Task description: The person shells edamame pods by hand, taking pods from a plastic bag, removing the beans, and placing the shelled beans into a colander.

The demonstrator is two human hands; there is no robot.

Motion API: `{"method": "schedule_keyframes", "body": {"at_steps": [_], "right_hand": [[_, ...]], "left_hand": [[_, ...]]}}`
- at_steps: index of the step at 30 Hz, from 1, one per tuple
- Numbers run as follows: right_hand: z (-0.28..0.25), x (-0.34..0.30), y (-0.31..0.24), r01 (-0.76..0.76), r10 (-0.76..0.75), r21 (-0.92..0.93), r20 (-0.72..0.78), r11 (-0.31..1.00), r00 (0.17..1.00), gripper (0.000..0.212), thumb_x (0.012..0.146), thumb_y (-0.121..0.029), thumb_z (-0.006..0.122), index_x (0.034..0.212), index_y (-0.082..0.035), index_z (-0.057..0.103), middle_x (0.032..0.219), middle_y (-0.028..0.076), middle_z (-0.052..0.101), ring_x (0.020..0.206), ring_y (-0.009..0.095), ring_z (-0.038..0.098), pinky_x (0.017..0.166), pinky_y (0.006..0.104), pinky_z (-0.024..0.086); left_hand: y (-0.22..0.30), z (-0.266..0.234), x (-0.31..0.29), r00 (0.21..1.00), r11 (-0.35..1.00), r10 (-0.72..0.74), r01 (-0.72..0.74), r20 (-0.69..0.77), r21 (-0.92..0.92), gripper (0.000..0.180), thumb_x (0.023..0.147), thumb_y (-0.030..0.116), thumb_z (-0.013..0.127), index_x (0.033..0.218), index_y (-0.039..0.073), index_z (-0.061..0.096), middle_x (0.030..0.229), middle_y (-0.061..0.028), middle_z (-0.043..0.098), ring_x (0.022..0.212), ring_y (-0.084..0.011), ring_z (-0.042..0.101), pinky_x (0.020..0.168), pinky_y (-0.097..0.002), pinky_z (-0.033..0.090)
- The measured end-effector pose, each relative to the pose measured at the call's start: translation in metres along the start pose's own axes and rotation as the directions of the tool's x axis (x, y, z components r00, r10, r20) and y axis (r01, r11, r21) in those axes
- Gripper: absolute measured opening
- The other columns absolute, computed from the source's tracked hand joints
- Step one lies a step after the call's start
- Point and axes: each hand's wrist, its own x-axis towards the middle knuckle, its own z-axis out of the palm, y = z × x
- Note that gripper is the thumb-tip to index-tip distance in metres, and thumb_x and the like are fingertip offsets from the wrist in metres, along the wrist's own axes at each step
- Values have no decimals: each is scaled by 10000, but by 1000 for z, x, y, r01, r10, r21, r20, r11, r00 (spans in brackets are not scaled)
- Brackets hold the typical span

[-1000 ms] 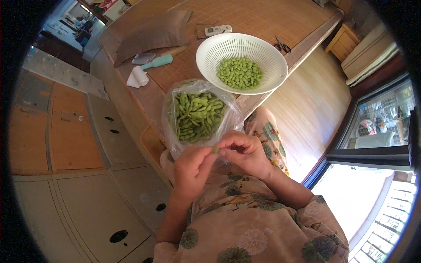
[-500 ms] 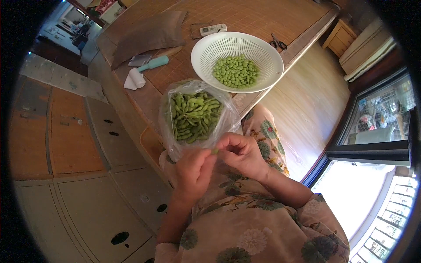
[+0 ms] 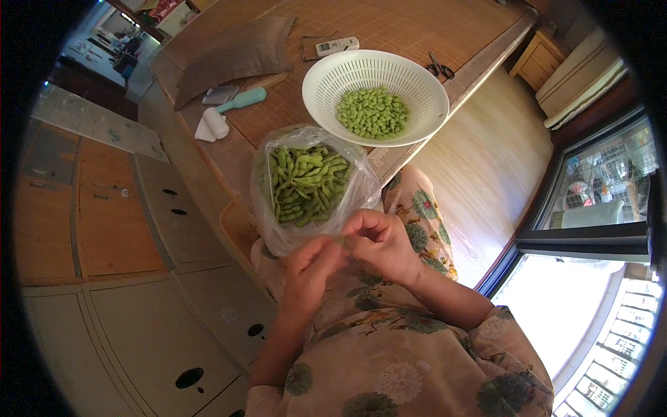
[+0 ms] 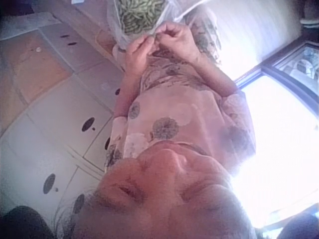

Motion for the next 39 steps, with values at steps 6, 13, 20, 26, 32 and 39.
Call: {"method": "schedule_keyframes", "body": {"at_steps": [6, 13, 20, 26, 32, 39], "right_hand": [[1, 0, 3, 6, -5, 36, -44, 999, 999, 48, 872, 61, 563, 893, 32, 596, 825, 60, 641, 736, 111, 630, 673, 242, 525], [5, 0, 7, 26, -20, 95, -61, 995, 998, 44, 865, 31, 604, 873, -13, 606, 800, -18, 625, 729, 46, 585, 650, 197, 466], [5, -1, 15, 22, -16, 117, -48, 993, 999, 69, 872, 41, 588, 912, -15, 593, 818, -15, 627, 738, 58, 608, 664, 200, 483], [8, -1, 10, 82, -81, 24, -30, 996, 996, 72, 859, 53, 571, 886, -12, 561, 810, 14, 605, 726, 90, 593, 633, 230, 479], [6, 2, 10, 498, -554, -579, 92, 646, 827, 92, 744, 39, 633, 792, -15, 576, 776, 102, 571, 709, 249, 593, 613, 322, 475], [6, 0, 11, 542, -604, -600, 118, 589, 788, 109, 722, 41, 645, 796, -10, 583, 788, 116, 570, 709, 278, 585, 616, 354, 474]], "left_hand": [[1, 13, -3, 973, 935, 225, -203, -46, 292, 186, 974, 135, 495, 983, -23, 593, 826, -17, 604, 773, -95, 537, 714, -238, 441], [-3, 15, -3, 973, 947, 196, -156, -120, 283, 236, 998, 181, 457, 911, -10, 567, 786, -13, 559, 738, -94, 498, 668, -251, 417], [-17, 9, 4, 987, 997, 60, -50, -151, 65, 338, 1012, 268, 423, 872, -2, 569, 769, -23, 556, 685, -117, 545, 648, -267, 462], [-4, 20, 4, 979, 991, -49, 22, -200, -131, 341, 1008, 262, 416, 820, 16, 556, 755, -22, 553, 671, -118, 537, 635, -274, 461], [-10, 16, 7, 955, 988, 137, -113, -263, 104, 311, 999, 212, 435, 759, 18, 474, 713, 15, 429, 683, -84, 388, 607, -273, 364], [0, 23, 4, 940, 965, 184, -118, -288, 233, 300, 986, 185, 454, 747, 5, 458, 715, 20, 406, 700, -82, 369, 611, -266, 350]]}}
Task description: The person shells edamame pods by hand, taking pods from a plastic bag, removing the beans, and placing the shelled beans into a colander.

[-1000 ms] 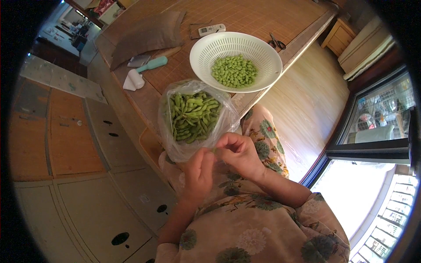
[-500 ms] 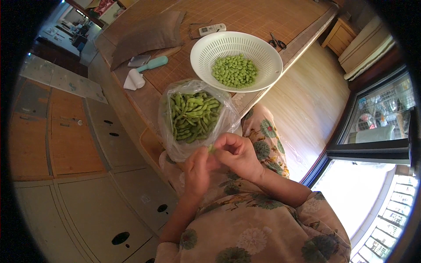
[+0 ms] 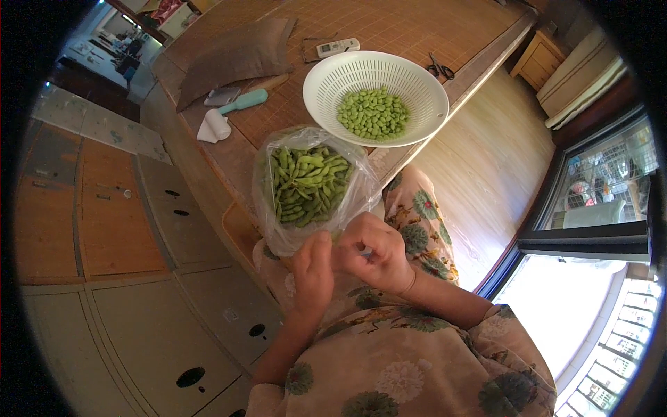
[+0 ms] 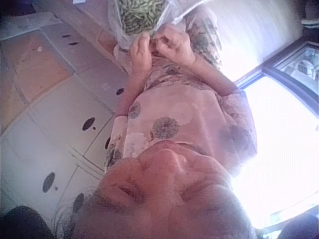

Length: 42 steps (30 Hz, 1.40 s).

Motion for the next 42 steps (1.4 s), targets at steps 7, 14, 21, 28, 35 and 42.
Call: {"method": "schedule_keyframes", "body": {"at_steps": [7, 14, 21, 28, 35, 42], "right_hand": [[-4, -4, 2, -357, 328, 444, 144, 822, 934, 96, 843, 66, 569, 877, -23, 551, 814, 44, 587, 745, 155, 647, 614, 266, 511], [-11, -4, 9, -495, 351, 610, 349, 619, 869, 95, 910, 49, 506, 960, -32, 497, 885, 39, 564, 767, 141, 668, 634, 239, 523], [-4, -6, 13, -433, 310, 710, 306, 556, 900, 130, 894, 90, 468, 958, -23, 461, 939, 59, 500, 780, 178, 645, 697, 281, 531], [1, -7, 12, -214, 179, 496, 118, 842, 977, 146, 878, 92, 491, 965, -26, 488, 980, 61, 499, 855, 149, 588, 714, 274, 513], [-9, -4, 1, -237, 254, 364, 1, 901, 967, 160, 852, 45, 595, 1000, -16, 590, 982, 65, 563, 867, 167, 563, 757, 266, 460], [-9, -4, -1, -105, 98, 93, 73, 990, 992, 225, 857, 36, 606, 1076, -1, 643, 1014, 96, 613, 941, 197, 597, 813, 282, 469]], "left_hand": [[-6, -8, 8, 954, 894, -217, 279, 205, -350, 267, 969, 195, 469, 772, 28, 537, 736, 14, 491, 716, -83, 471, 625, -262, 416], [-2, -10, 9, 912, 861, -240, 359, 334, -361, 267, 964, 195, 474, 805, 19, 595, 738, -14, 558, 669, -99, 525, 586, -256, 433], [7, -10, 3, 982, 998, -55, 56, 179, -1, 306, 990, 166, 470, 742, 12, 561, 626, 29, 503, 580, -62, 440, 518, -253, 356], [-10, -12, 4, 984, 982, 152, -161, 94, 103, 306, 999, 189, 468, 746, 22, 511, 642, 20, 463, 582, -86, 414, 526, -267, 347], [-6, -14, 4, 946, 931, 291, -315, 145, 187, 215, 957, 69, 502, 766, -30, 495, 638, -51, 395, 609, -104, 376, 546, -286, 357], [7, -13, 5, 885, 819, 425, -466, 191, 336, 172, 925, 42, 525, 770, -32, 524, 655, -134, 485, 568, -243, 465, 544, -341, 389]]}}
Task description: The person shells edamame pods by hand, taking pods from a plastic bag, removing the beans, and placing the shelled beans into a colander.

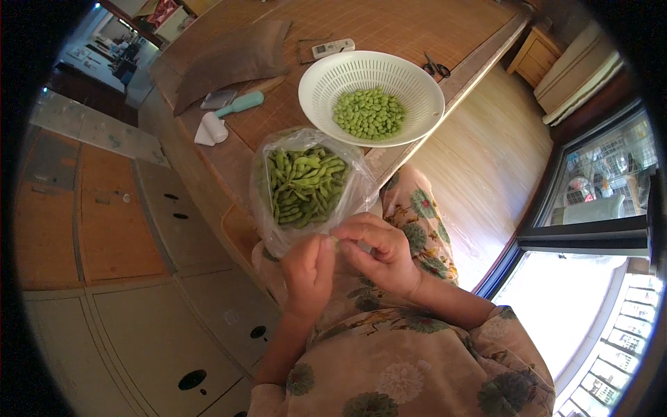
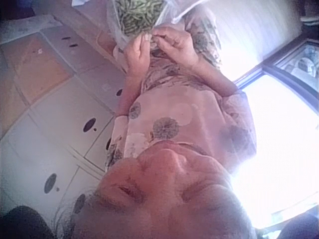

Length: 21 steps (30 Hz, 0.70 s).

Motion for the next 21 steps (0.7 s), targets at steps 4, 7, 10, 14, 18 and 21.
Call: {"method": "schedule_keyframes", "body": {"at_steps": [4, 7, 10, 14, 18, 21], "right_hand": [[-2, 1, 1, -63, 60, 110, 33, 992, 998, 207, 865, 25, 618, 1070, -1, 635, 1015, 84, 619, 941, 169, 590, 824, 268, 458], [2, 0, 1, -161, 171, 233, -24, 959, 985, 145, 868, -33, 650, 1006, 9, 647, 951, 104, 639, 899, 192, 613, 783, 303, 496], [-1, 0, 3, -282, 303, 323, -15, 904, 953, 128, 922, -86, 620, 1003, 12, 634, 919, 67, 639, 850, 128, 602, 739, 276, 497], [-12, 17, 3, -270, 364, 492, -104, 828, 926, 118, 958, -94, 572, 991, 13, 609, 847, 26, 639, 732, 82, 600, 664, 219, 494], [-42, 68, 10, -169, 237, 246, -280, 954, 930, 98, 923, -22, 580, 1001, 12, 628, 916, 51, 651, 782, 104, 626, 721, 240, 518], [-82, 103, 36, -143, 109, -80, -330, 986, 938, 173, 900, 5, 580, 1063, 3, 637, 1071, 82, 619, 858, 131, 630, 770, 250, 520]], "left_hand": [[-1, 1, 0, 1000, 999, -8, 8, 9, -44, 155, 913, 30, 531, 771, -31, 529, 664, -153, 498, 578, -288, 487, 547, -355, 395], [-2, 4, 1, 999, 997, 53, -52, 1, -59, 244, 962, 108, 495, 743, 5, 464, 631, -46, 390, 599, -134, 366, 546, -321, 336], [-3, 2, -3, 998, 998, -2, 6, 65, -65, 266, 976, 133, 485, 744, 5, 478, 641, -28, 421, 608, -120, 387, 558, -307, 353], [-13, 2, -12, 922, 872, -329, 380, 206, -308, 281, 991, 176, 481, 773, 6, 530, 684, -12, 497, 628, -94, 440, 611, -286, 412], [-20, -1, -18, 856, 696, -448, 514, 257, -502, 248, 995, 178, 469, 908, -14, 599, 757, -33, 552, 676, -94, 480, 713, -292, 469], [0, -3, -12, 857, 761, -384, 504, 344, -408, 263, 997, 148, 446, 1084, -42, 605, 814, -34, 563, 714, -105, 490, 771, -300, 473]]}}
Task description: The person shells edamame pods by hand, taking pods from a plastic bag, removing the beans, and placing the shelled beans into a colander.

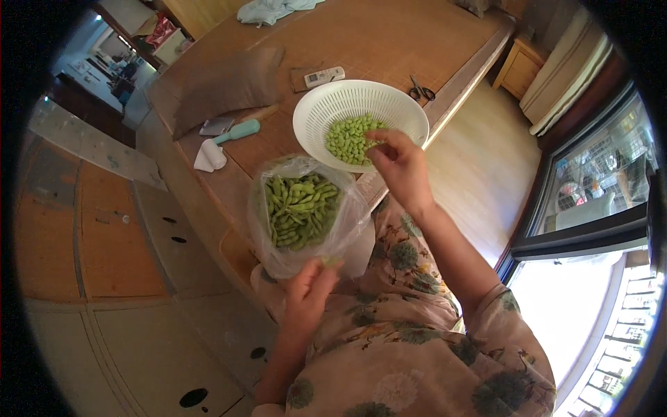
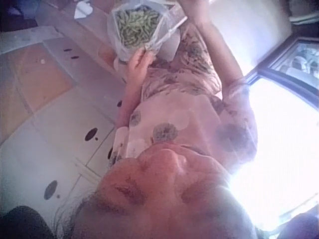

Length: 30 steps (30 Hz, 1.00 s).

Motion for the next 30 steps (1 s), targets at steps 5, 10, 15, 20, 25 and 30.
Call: {"method": "schedule_keyframes", "body": {"at_steps": [5, 10, 15, 20, 25, 30], "right_hand": [[1, 2, -7, 271, -308, -303, -82, 914, 948, 258, 862, 8, 581, 1113, -11, 632, 1035, 138, 626, 931, 204, 619, 746, 305, 513], [11, -72, -22, -120, 117, -21, 415, 993, 902, 141, 930, -91, 597, 1032, -2, 635, 972, 85, 620, 858, 166, 612, 705, 283, 510], [27, -109, -38, -371, 195, 241, 538, 897, 820, 117, 917, -37, 604, 1015, 22, 626, 947, 63, 599, 858, 119, 596, 729, 246, 485], [29, -116, -25, -301, 156, 337, 395, 892, 905, 104, 882, -2, 641, 983, 25, 641, 914, 46, 598, 842, 95, 588, 724, 223, 478], [28, -118, -29, -492, 315, 334, 462, 804, 829, 96, 873, 7, 638, 968, 5, 625, 903, 7, 583, 827, 59, 543, 699, 204, 447], [27, -121, -31, -487, 318, 292, 473, 823, 822, 100, 877, 7, 631, 968, -13, 595, 888, -17, 563, 811, 43, 515, 686, 197, 431]], "left_hand": [[0, -4, -4, 996, 998, 70, -70, 46, -2, 299, 984, 118, 467, 1208, -50, 571, 841, -23, 564, 749, -115, 506, 812, -295, 472], [-4, -5, -2, 993, 993, 114, -113, 24, -25, 287, 977, 111, 491, 1207, -34, 581, 877, -40, 604, 791, -120, 554, 820, -285, 479], [-11, -3, 2, 977, 976, 192, -182, -88, 117, 195, 915, 53, 599, 1069, -64, 619, 888, -90, 684, 784, -117, 636, 692, -259, 499], [-7, -3, 6, 947, 909, 305, -257, -103, 327, 197, 867, 56, 671, 1033, -42, 633, 859, -111, 678, 769, -133, 650, 653, -272, 506], [0, -4, 6, 945, 858, 321, -262, -64, 442, 205, 866, 25, 653, 1059, -42, 636, 950, -108, 679, 849, -163, 638, 745, -297, 516], [-2, -3, 11, 835, 649, 550, -438, 14, 622, 197, 795, 35, 704, 978, -10, 646, 855, -154, 642, 765, -324, 622, 664, -374, 489]]}}
